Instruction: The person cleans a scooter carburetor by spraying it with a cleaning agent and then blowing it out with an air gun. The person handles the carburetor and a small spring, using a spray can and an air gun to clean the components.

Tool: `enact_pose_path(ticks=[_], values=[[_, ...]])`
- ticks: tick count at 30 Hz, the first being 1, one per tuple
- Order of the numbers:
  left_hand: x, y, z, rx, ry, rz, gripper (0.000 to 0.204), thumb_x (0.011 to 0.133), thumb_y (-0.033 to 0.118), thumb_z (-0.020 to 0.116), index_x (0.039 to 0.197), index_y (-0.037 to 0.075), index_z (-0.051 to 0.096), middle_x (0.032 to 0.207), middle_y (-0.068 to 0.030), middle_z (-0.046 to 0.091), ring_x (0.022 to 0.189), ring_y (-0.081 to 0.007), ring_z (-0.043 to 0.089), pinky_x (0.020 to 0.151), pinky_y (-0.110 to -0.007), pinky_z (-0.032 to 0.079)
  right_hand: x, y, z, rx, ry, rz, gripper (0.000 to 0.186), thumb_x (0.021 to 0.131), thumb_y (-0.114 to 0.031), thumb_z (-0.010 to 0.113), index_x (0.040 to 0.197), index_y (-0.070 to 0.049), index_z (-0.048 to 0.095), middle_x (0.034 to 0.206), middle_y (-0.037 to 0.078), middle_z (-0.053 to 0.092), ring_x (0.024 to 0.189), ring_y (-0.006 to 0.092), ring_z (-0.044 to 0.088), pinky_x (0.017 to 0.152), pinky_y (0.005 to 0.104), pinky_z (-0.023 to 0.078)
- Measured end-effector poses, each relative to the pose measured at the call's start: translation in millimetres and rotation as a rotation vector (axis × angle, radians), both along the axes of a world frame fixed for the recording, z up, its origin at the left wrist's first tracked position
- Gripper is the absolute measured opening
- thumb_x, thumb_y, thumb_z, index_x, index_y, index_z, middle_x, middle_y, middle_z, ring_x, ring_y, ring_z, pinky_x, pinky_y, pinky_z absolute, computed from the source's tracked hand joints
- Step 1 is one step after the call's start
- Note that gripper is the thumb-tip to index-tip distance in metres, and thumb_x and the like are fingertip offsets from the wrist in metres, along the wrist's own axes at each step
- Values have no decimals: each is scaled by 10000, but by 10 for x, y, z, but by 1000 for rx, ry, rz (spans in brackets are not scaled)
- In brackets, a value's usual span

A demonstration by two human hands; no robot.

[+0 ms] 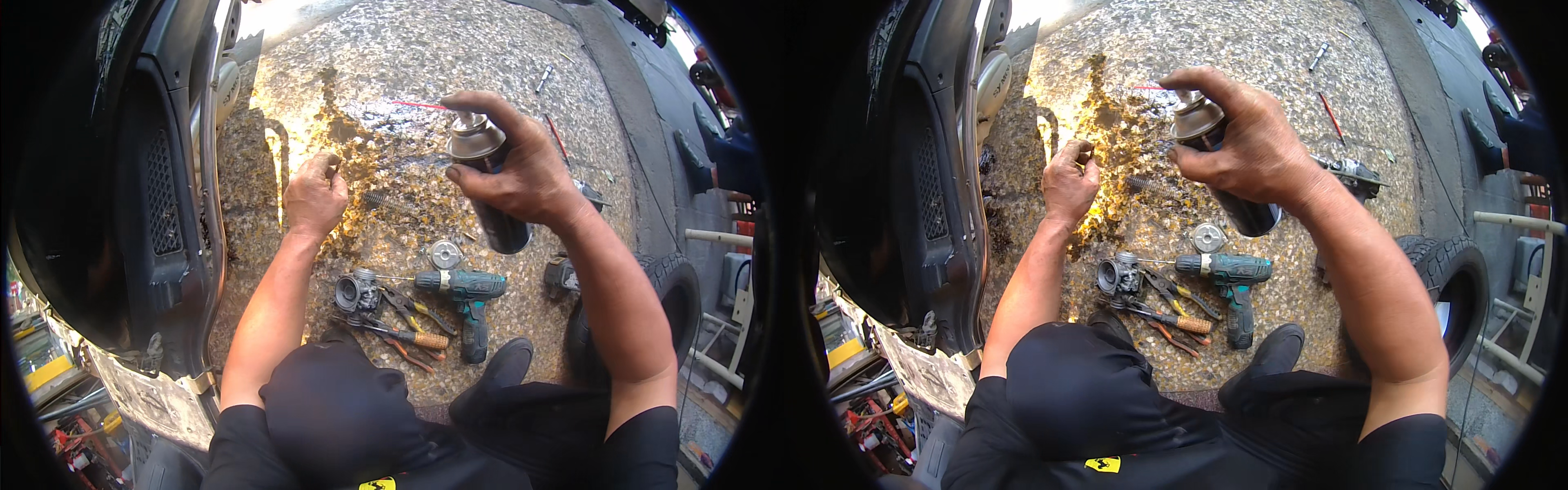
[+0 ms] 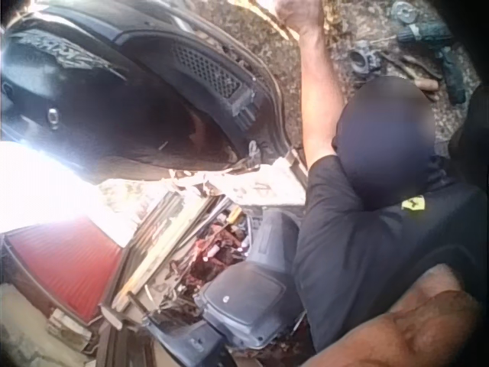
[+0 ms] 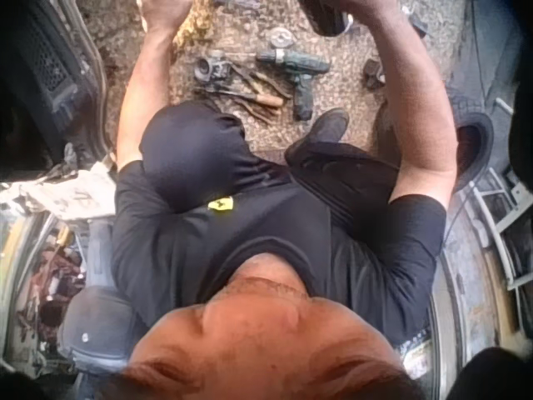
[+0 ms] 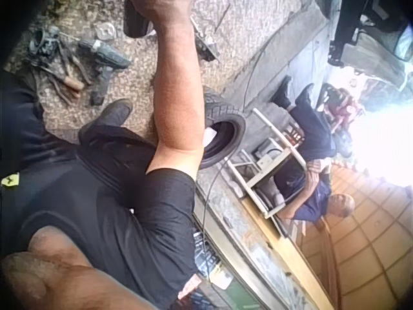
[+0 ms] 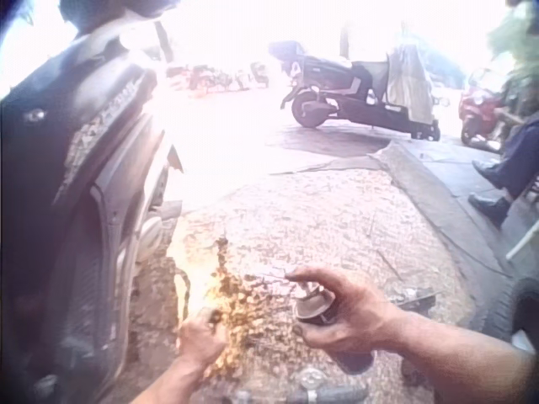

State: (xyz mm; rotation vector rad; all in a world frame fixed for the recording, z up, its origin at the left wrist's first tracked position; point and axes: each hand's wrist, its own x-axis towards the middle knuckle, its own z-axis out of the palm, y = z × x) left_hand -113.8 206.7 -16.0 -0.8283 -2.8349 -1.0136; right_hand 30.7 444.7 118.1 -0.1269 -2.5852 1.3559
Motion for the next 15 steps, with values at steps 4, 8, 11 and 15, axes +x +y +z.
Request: enact_pose_path(ticks=[4, 8, 11, 15], values=[[172, 31, 59, -222, -197, -93, 172, 862, 135, 639, 1025, 94, 674, 924, -111, 712, 886, -291, 696, 810, -406, 551, 461, 474, 308, 233, 30, 21, 575, 759, -127, 752, 1299, -194, 567, 869, 39, 652, 788, 154, 672, 741, 323, 596], [339, 165, 167, -369, -210, -339, 202, 832, 105, 651, 1034, 88, 655, 968, -154, 699, 927, -318, 684, 810, -430, 541, 1129, 614, 375, 238, -17, -1, 610, 703, -71, 766, 1282, -121, 578, 1021, 92, 667, 938, 196, 675, 873, 346, 547], [319, 171, 374, -386, -344, -247, 201, 835, 103, 642, 1034, 75, 647, 973, -165, 699, 918, -328, 684, 823, -430, 538, 1478, 625, 156, 88, -87, -126, 638, 686, -43, 776, 1288, -73, 566, 1104, 105, 670, 1007, 204, 664, 927, 339, 512], [350, 160, 569, -621, -355, -363, 252, 830, 102, 619, 1072, 34, 636, 979, -187, 701, 940, -325, 688, 859, -438, 534, 1798, 762, -118, 96, -109, -225, 627, 704, -61, 774, 1294, -72, 564, 1118, 88, 661, 1016, 167, 638, 927, 312, 493]])
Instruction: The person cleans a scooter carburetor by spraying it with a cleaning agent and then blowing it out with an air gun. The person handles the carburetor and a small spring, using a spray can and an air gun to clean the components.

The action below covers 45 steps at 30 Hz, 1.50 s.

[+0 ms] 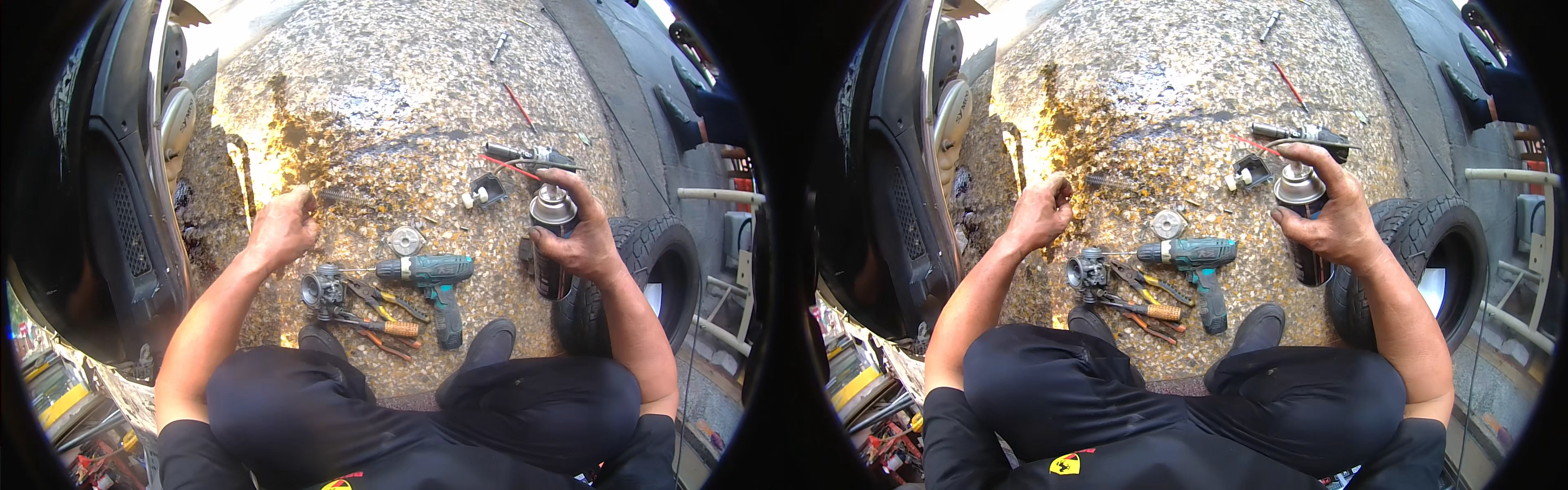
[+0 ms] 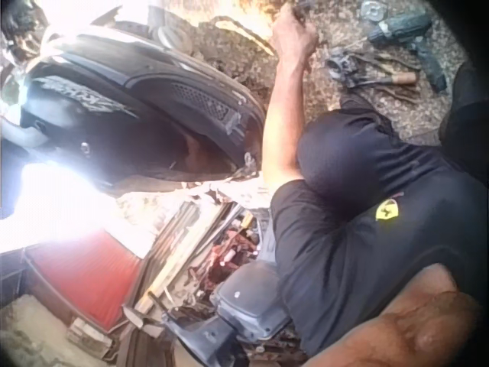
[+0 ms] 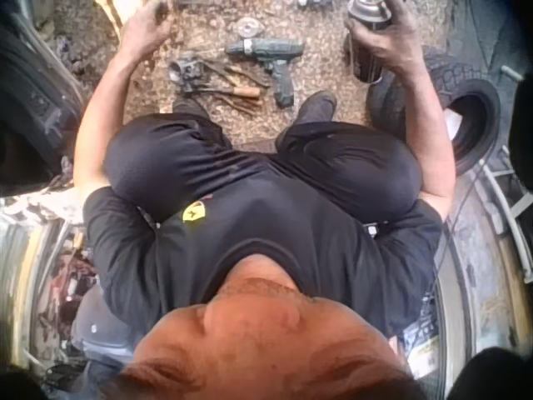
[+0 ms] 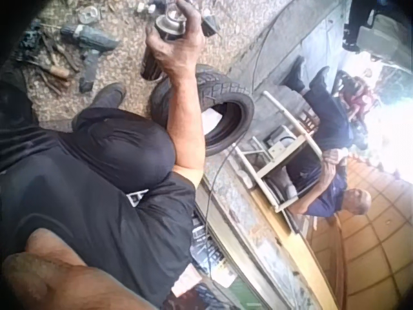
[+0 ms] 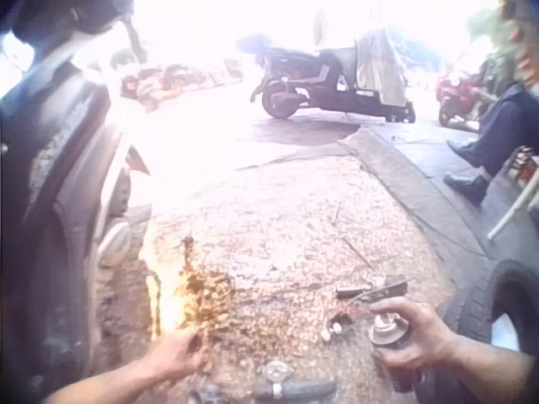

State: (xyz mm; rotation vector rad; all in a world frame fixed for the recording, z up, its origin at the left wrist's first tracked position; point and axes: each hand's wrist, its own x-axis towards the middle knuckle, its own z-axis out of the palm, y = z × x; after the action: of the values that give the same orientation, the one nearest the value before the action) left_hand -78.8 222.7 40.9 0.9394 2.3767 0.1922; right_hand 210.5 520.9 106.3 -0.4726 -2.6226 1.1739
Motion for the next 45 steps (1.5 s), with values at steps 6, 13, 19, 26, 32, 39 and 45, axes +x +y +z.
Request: enact_pose_path(ticks=[6, 13, 19, 26, 32, 39, 45], values=[[21, -77, 409, 75, 5, -89, 168, 784, 43, 571, 939, 0, 620, 733, -184, 635, 687, -280, 645, 689, -403, 515, 98, 176, -236, -207, 90, -178, 647, 750, -14, 718, 1359, -79, 510, 1216, 70, 602, 1072, 155, 591, 963, 310, 469], [83, 264, 654, -135, -84, -173, 195, 785, 35, 533, 952, -9, 623, 883, -229, 671, 887, -374, 668, 840, -439, 524, 285, 357, -372, -237, 125, -297, 654, 764, -65, 769, 1367, -101, 520, 1201, 65, 614, 1041, 143, 606, 946, 293, 478], [626, 627, -110, 31, -314, 30, 198, 783, 129, 642, 933, -1, 645, 936, -168, 691, 890, -262, 670, 830, -388, 522, 414, 226, -441, -225, 147, -269, 650, 749, -78, 787, 1345, -118, 533, 1193, 48, 600, 1047, 145, 597, 948, 295, 474], [1452, 877, -755, 351, -518, 541, 193, 740, 141, 697, 882, 18, 655, 777, -93, 677, 716, -184, 628, 694, -324, 515, 875, -197, -606, -282, 61, -280, 653, 707, -89, 815, 1303, -93, 547, 1070, 92, 652, 957, 153, 640, 862, 301, 519], [1637, 906, -823, 321, -481, 427, 132, 770, 72, 678, 879, 16, 629, 767, -11, 606, 698, -104, 546, 650, -272, 468, 1298, -527, -842, -244, -14, -228, 664, 678, -74, 813, 1287, -62, 551, 1095, 112, 661, 988, 201, 662, 892, 322, 518], [1699, 933, -938, 415, -482, 390, 113, 781, 94, 638, 844, 7, 603, 740, -46, 595, 683, -123, 516, 643, -301, 456, 1422, -645, -1073, -90, 71, -349, 779, 673, -112, 809, 1373, -79, 469, 1128, 165, 629, 1024, 357, 651, 877, 400, 532], [1806, 1003, -890, 505, -499, 329, 118, 788, 77, 615, 870, -5, 598, 780, -39, 587, 709, -120, 514, 664, -282, 446, 1466, -628, -1236, -80, 114, -300, 800, 680, -92, 781, 1402, -130, 438, 1129, 165, 586, 1046, 384, 611, 883, 439, 524]])
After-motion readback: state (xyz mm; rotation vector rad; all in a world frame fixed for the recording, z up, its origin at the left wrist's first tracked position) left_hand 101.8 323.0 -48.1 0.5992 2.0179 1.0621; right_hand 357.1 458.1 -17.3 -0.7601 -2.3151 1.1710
